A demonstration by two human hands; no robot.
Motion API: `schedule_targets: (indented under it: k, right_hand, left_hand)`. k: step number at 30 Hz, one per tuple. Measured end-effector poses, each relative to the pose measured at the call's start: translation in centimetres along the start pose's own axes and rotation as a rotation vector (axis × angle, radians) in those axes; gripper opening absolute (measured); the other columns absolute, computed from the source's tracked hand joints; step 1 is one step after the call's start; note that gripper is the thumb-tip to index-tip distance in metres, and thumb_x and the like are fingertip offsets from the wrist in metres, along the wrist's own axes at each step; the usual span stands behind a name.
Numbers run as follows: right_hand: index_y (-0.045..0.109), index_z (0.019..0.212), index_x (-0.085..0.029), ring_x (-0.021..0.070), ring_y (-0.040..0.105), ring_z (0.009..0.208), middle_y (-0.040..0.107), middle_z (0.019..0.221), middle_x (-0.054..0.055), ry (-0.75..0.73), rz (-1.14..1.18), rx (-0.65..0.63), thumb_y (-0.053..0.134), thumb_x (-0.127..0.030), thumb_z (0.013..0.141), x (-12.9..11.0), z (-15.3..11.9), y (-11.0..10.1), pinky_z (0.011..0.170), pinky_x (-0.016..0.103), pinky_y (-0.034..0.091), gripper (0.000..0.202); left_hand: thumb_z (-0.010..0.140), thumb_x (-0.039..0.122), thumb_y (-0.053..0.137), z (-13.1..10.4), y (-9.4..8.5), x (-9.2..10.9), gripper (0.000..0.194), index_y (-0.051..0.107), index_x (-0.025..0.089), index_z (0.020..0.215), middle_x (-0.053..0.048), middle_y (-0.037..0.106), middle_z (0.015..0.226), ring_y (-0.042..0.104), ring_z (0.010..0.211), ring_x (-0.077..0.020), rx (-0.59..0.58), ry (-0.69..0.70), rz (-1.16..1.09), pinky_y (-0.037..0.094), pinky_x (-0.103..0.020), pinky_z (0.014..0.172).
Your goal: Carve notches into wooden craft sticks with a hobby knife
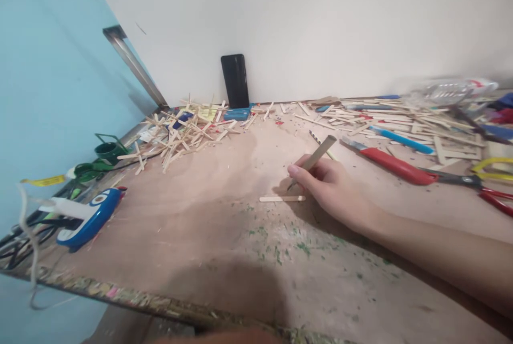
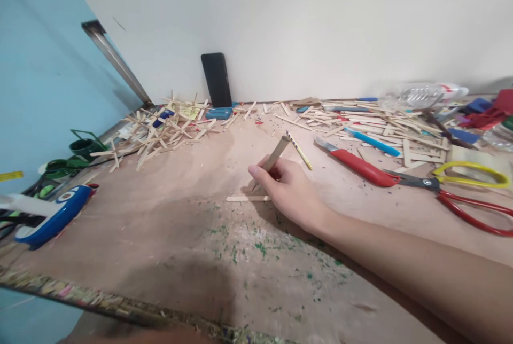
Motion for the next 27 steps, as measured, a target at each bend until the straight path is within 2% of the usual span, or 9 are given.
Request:
schedule_targets:
  k: [2, 3, 4, 5, 7, 11, 17, 23, 27]
  right_hand:
    - [0.073, 0.099, -0.019, 0.0161, 0.067, 0.079, 0.071, 0.089, 0.000, -0.013, 0.012, -0.005, 0.075, -0.062, 0.115, -0.4, 0.1, 0.0, 0.077, 0.033, 0.060, 0.046]
    - [0.074, 0.098, -0.020, 0.0164, 0.066, 0.077, 0.071, 0.087, 0.001, -0.020, 0.016, -0.008, 0.075, -0.062, 0.113, -0.6, 0.1, 0.0, 0.076, 0.033, 0.058, 0.045]
    - [0.074, 0.095, -0.021, 0.0168, 0.064, 0.075, 0.070, 0.084, 0.001, -0.027, 0.015, -0.012, 0.075, -0.062, 0.111, -0.8, 0.1, 0.0, 0.073, 0.033, 0.055, 0.044]
    - [0.076, 0.093, -0.022, 0.0174, 0.063, 0.072, 0.069, 0.081, 0.001, -0.031, 0.012, -0.014, 0.075, -0.061, 0.109, -1.1, 0.1, 0.0, 0.070, 0.033, 0.052, 0.042]
    - [0.078, 0.090, -0.024, 0.0186, 0.060, 0.068, 0.067, 0.074, 0.002, -0.026, 0.000, -0.016, 0.075, -0.058, 0.106, -1.3, 0.0, 0.0, 0.064, 0.035, 0.046, 0.038]
    - [0.079, 0.087, -0.028, 0.0189, 0.055, 0.061, 0.062, 0.066, 0.000, 0.012, -0.023, -0.020, 0.077, -0.050, 0.103, -1.5, -0.2, 0.0, 0.058, 0.037, 0.039, 0.028]
    - [0.081, 0.084, -0.030, 0.0179, 0.061, 0.059, 0.071, 0.069, 0.002, 0.032, -0.048, 0.010, 0.082, -0.043, 0.102, -2.0, -0.3, 0.0, 0.052, 0.036, 0.039, 0.022]
    - [0.085, 0.092, -0.029, 0.0168, 0.071, 0.063, 0.081, 0.078, 0.001, -0.161, -0.195, 0.028, 0.082, -0.034, 0.109, -3.2, -0.8, -0.3, 0.052, 0.031, 0.050, 0.018]
    - [0.085, 0.092, -0.028, 0.0146, 0.073, 0.065, 0.082, 0.081, -0.001, -0.200, -0.242, -0.017, 0.081, -0.032, 0.112, -3.2, -0.5, -0.2, 0.054, 0.027, 0.051, 0.022]
  left_hand:
    - [0.122, 0.049, 0.072, -0.1, -5.8, -1.1, 0.028, 0.081, 0.027, 0.138, -0.013, 0.078, 0.151, 0.077, 0.126, -0.0246, 0.095, 0.022, 0.060, 0.070, -0.046, 0.112]
    - [0.121, 0.045, 0.074, 0.3, -8.3, -1.9, 0.028, 0.080, 0.020, 0.134, -0.010, 0.081, 0.138, 0.078, 0.123, -0.0258, 0.155, 0.030, 0.090, 0.069, -0.049, 0.111]
    - [0.125, 0.036, 0.065, 1.0, -10.5, -3.0, 0.023, 0.083, 0.021, 0.123, -0.007, 0.083, 0.123, 0.078, 0.118, -0.0243, 0.218, 0.028, 0.144, 0.065, -0.046, 0.112]
    - [0.123, 0.031, 0.064, 1.6, -12.3, -4.1, 0.023, 0.083, 0.021, 0.116, -0.004, 0.082, 0.111, 0.077, 0.112, -0.0232, 0.296, 0.029, 0.193, 0.062, -0.043, 0.108]
    - [0.118, 0.028, 0.069, 3.1, -13.8, -6.3, 0.018, 0.084, 0.020, 0.111, -0.003, 0.081, 0.105, 0.075, 0.104, -0.0222, 0.340, 0.031, 0.219, 0.058, -0.040, 0.102]
    - [0.120, 0.033, 0.067, 4.4, -12.7, -8.7, 0.023, 0.087, 0.023, 0.114, -0.002, 0.082, 0.113, 0.076, 0.104, -0.0195, 0.360, 0.117, 0.226, 0.055, -0.033, 0.095]
    - [0.124, 0.021, 0.049, 3.7, -11.8, -8.5, 0.043, 0.086, 0.022, 0.103, -0.001, 0.082, 0.106, 0.072, 0.094, -0.0177, 0.453, 0.260, 0.385, 0.050, -0.030, 0.087]
    - [0.121, 0.014, 0.050, 3.4, -11.5, -8.5, 0.039, 0.081, 0.022, 0.098, -0.003, 0.082, 0.105, 0.071, 0.095, -0.0203, 0.551, 0.316, 0.429, 0.049, -0.034, 0.087]
    - [0.119, 0.015, 0.053, 3.5, -11.5, -8.8, 0.035, 0.082, 0.023, 0.100, -0.002, 0.080, 0.101, 0.071, 0.096, -0.0217, 0.551, 0.297, 0.468, 0.046, -0.038, 0.089]
Point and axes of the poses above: each hand's wrist, its own z-axis towards the middle knuckle, its own y-axis out of the palm, x = y × z, the point moved 5 cm from there along z, towards the middle knuckle
